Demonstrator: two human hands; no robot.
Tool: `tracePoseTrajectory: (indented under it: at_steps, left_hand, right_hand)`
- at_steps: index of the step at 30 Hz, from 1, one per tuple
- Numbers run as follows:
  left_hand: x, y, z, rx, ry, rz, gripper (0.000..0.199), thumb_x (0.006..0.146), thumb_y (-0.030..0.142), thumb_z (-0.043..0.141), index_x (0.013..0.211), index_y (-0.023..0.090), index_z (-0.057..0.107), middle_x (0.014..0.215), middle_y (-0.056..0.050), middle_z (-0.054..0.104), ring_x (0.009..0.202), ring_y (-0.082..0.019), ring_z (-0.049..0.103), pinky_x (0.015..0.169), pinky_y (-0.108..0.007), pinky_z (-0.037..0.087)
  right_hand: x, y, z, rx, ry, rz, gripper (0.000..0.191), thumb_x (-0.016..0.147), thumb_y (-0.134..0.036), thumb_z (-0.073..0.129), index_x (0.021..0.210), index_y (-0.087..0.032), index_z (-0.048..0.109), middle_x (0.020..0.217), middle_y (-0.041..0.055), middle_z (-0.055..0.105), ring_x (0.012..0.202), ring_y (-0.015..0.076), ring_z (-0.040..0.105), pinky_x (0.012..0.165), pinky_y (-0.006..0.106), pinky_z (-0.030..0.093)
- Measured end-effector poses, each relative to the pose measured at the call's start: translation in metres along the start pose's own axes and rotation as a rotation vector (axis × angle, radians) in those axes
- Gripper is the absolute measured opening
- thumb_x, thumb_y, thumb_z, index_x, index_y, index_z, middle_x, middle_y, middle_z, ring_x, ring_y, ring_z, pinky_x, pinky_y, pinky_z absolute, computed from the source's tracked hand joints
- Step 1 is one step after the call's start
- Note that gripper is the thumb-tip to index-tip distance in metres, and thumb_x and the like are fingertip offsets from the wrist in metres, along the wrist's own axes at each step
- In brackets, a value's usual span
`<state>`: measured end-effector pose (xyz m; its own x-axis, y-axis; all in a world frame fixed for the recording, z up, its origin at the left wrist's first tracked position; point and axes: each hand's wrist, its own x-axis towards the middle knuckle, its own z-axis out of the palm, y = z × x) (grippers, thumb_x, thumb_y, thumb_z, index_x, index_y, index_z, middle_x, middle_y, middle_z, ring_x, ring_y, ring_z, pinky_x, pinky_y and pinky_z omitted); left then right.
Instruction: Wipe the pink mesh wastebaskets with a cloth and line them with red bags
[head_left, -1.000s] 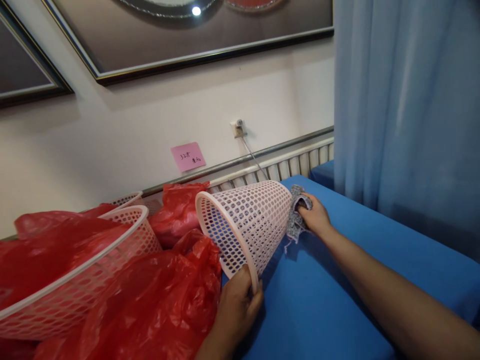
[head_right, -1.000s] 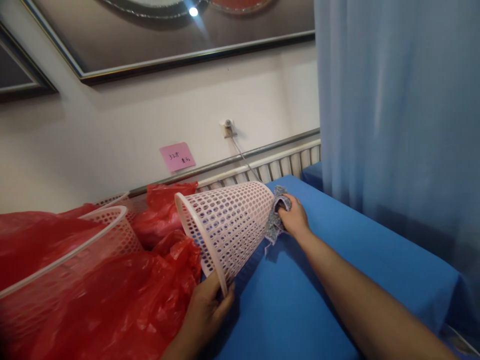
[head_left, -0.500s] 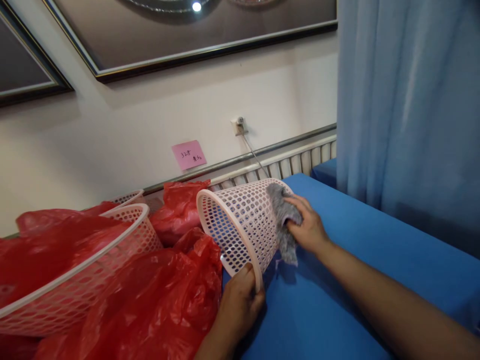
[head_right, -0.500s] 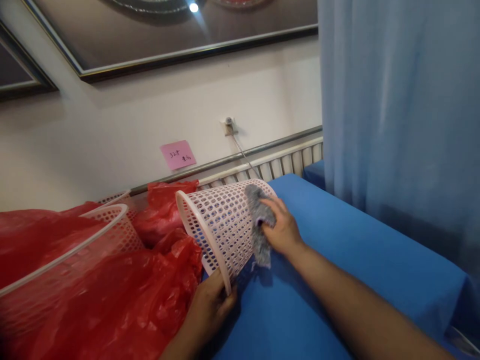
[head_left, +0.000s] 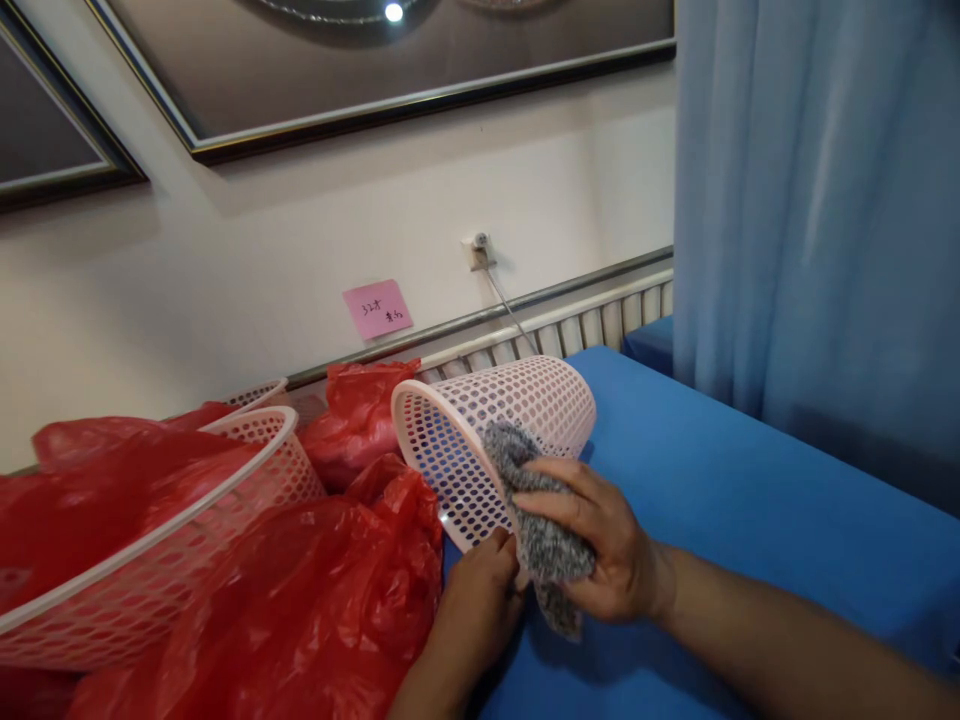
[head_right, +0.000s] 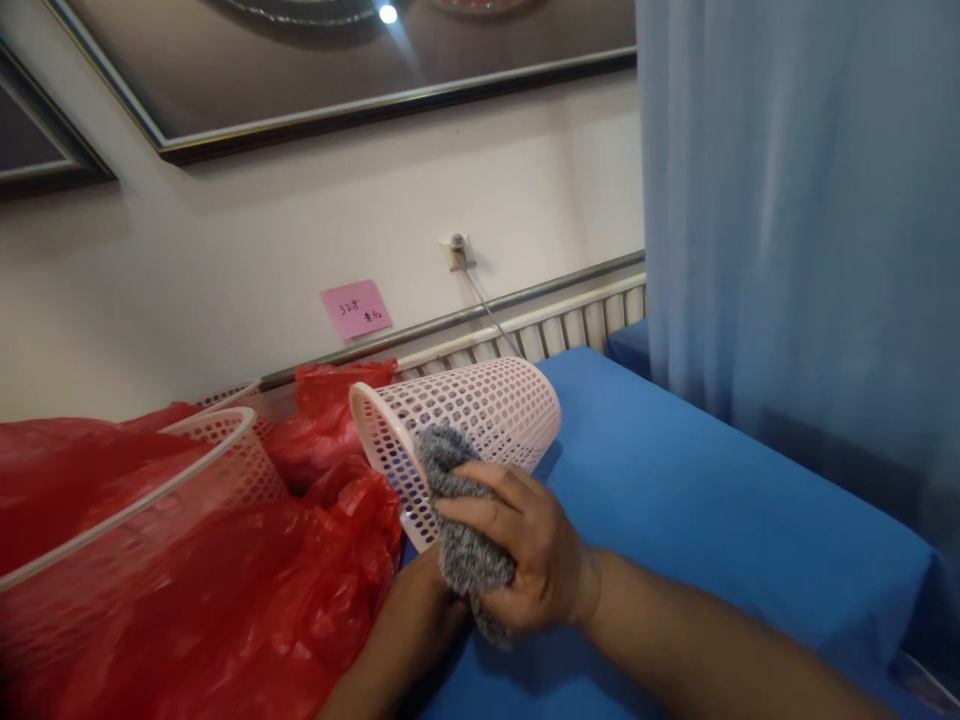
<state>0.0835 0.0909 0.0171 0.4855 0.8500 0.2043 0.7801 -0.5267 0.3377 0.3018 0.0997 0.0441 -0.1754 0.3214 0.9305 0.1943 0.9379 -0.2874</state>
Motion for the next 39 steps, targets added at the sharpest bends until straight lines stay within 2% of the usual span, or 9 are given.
tracePoseTrajectory:
  at_steps: [12,15,18,22,25,31,34,36,39]
  left_hand:
    - [-0.008,0.006,-0.014,-0.242,0.418,0.222,0.038,0.091,0.022,0.063,0.128,0.023,0.065,0.119,-0.01,0.073,0.104,-0.026,0.072,0.089,-0.036,0.061]
    - [-0.006,0.005,-0.014,-0.222,0.475,0.187,0.033,0.093,0.018,0.059,0.124,0.022,0.069,0.119,-0.01,0.073,0.107,-0.026,0.072,0.093,-0.037,0.06]
    - [-0.004,0.008,-0.014,-0.217,0.509,0.175,0.027,0.091,0.019,0.06,0.115,0.021,0.072,0.111,-0.009,0.075,0.098,-0.024,0.073,0.086,-0.034,0.062]
    - [-0.003,0.01,-0.013,-0.252,0.506,0.144,0.023,0.092,0.019,0.058,0.11,0.02,0.073,0.106,-0.009,0.075,0.096,-0.024,0.074,0.083,-0.033,0.062]
    - [-0.002,0.008,-0.012,-0.259,0.475,0.094,0.025,0.093,0.021,0.057,0.112,0.02,0.072,0.11,-0.009,0.075,0.098,-0.024,0.074,0.084,-0.035,0.062]
    - [-0.002,0.005,-0.004,-0.258,0.361,0.147,0.024,0.09,0.023,0.057,0.107,0.022,0.074,0.11,-0.01,0.074,0.1,-0.025,0.072,0.085,-0.035,0.061]
    - [-0.001,0.005,-0.004,-0.272,0.318,0.151,0.019,0.089,0.025,0.058,0.097,0.021,0.074,0.104,-0.009,0.073,0.096,-0.026,0.072,0.085,-0.037,0.061]
    - [0.0,0.004,-0.004,-0.264,0.287,0.13,0.023,0.09,0.022,0.054,0.101,0.021,0.074,0.114,-0.011,0.071,0.106,-0.027,0.07,0.092,-0.038,0.06]
    - [0.002,0.004,-0.003,-0.229,0.247,0.107,0.026,0.088,0.016,0.051,0.102,0.02,0.073,0.118,-0.012,0.069,0.117,-0.027,0.066,0.098,-0.04,0.057]
  right_hand:
    - [-0.005,0.012,0.009,0.036,-0.094,-0.05,0.051,0.082,-0.032,0.068,0.131,-0.022,0.059,0.131,0.013,0.064,0.113,0.0244,0.066,0.095,0.038,0.057]
    - [-0.012,0.05,0.001,-0.12,0.1,0.163,0.05,0.077,-0.021,0.066,0.127,-0.024,0.063,0.137,0.0112,0.062,0.126,0.0265,0.06,0.107,0.044,0.05]
    - [-0.02,0.104,-0.019,-0.238,0.396,0.613,0.046,0.073,-0.02,0.059,0.118,-0.022,0.068,0.131,0.0102,0.066,0.127,0.0274,0.06,0.113,0.048,0.045]
    - [-0.024,0.146,-0.034,-0.247,0.48,0.881,0.047,0.073,-0.027,0.058,0.119,-0.018,0.068,0.115,0.0115,0.073,0.108,0.0288,0.068,0.104,0.054,0.051]
    - [-0.021,0.127,-0.024,-0.215,0.423,0.776,0.05,0.074,-0.024,0.059,0.123,-0.02,0.067,0.126,0.0108,0.069,0.121,0.0271,0.064,0.111,0.05,0.046]
    - [-0.014,0.019,0.015,-0.073,-0.003,-0.029,0.065,0.083,-0.029,0.065,0.146,-0.022,0.05,0.143,0.0137,0.058,0.131,0.0267,0.058,0.107,0.045,0.051]
    - [-0.014,0.004,0.023,-0.067,-0.067,-0.191,0.063,0.086,-0.036,0.063,0.146,-0.02,0.05,0.142,0.0154,0.059,0.122,0.027,0.062,0.098,0.043,0.057]
    - [-0.015,0.023,0.018,-0.155,0.01,-0.046,0.056,0.084,-0.029,0.064,0.139,-0.021,0.056,0.141,0.0141,0.059,0.126,0.0282,0.06,0.104,0.046,0.053]
    - [-0.018,0.081,-0.008,-0.327,0.236,0.507,0.049,0.075,-0.018,0.061,0.124,-0.023,0.066,0.139,0.0103,0.061,0.132,0.028,0.057,0.113,0.05,0.045]
